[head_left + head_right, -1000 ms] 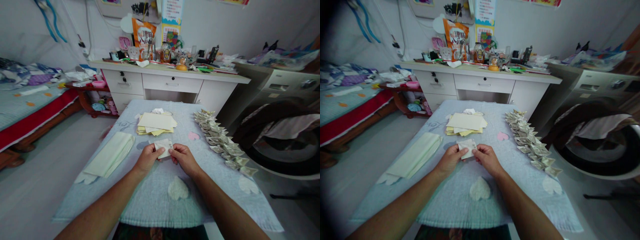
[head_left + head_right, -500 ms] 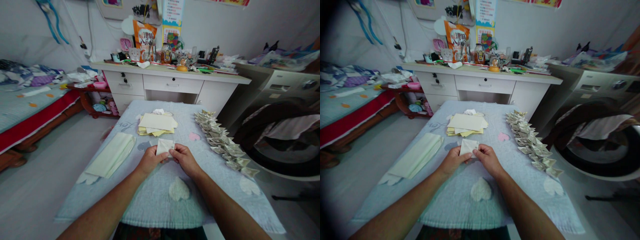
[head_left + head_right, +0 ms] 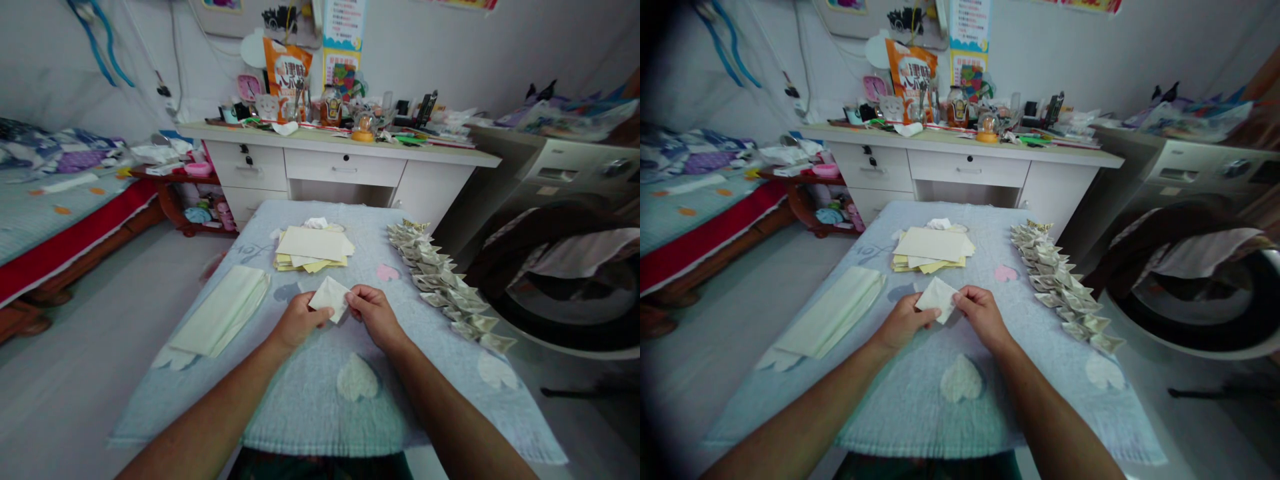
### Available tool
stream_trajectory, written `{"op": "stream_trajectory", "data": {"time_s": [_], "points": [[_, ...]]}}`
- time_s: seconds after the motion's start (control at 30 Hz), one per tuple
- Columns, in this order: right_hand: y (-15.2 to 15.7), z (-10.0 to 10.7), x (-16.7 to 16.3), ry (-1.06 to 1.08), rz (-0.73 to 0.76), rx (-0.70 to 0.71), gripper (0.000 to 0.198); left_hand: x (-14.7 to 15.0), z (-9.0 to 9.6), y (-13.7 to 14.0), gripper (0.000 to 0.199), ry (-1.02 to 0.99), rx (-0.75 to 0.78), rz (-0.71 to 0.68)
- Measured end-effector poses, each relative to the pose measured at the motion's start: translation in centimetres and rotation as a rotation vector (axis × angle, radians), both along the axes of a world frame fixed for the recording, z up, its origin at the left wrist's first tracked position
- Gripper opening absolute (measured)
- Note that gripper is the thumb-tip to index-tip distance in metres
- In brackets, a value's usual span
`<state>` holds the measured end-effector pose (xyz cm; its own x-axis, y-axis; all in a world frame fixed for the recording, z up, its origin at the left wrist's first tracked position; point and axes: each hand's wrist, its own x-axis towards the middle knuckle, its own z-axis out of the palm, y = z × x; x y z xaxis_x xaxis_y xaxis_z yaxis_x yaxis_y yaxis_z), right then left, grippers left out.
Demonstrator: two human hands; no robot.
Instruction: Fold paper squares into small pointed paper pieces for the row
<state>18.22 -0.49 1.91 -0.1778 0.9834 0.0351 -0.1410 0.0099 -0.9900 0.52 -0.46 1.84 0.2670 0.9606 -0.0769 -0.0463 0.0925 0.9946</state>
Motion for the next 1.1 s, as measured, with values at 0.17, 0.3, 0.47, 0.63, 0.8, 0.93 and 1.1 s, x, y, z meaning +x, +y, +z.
{"op": "stream_trajectory", "data": {"time_s": [0.17,0.3,0.47,0.63,0.8,0.93,1.1], "points": [[0.0,0.2,0.1,-0.039,0.019,-0.017,0.029,0.2,-0.5,0.2,0.033,-0.15,-0.03,0.05],[0.2,0.1,0.0,-0.056,0.051,0.003,0.03,0.3,-0.8,0.2,0.041,-0.109,-0.044,0.002],[0.5,-0.8,-0.1,-0.035,0.053,-0.01,0.034,0.4,-0.5,0.0,0.041,-0.065,-0.018,-0.022],[0.9,-1.2,0.4,-0.145,0.044,-0.013,0.036,0.4,-0.7,-0.1,0.045,-0.034,0.028,0.014],[0.7,-0.6,0.8,-0.419,0.059,0.072,0.021,0.4,-1.3,-0.2,0.051,0.074,0.119,-0.005],[0.1,-0.2,1.0,-0.727,-0.017,0.215,0.021,0.4,-1.3,-0.7,0.045,0.337,0.299,-0.005],[-0.3,-0.3,0.6,-1.073,0.008,0.303,0.015,0.4,-1.1,-1.5,0.022,0.736,0.584,-0.01]]}}
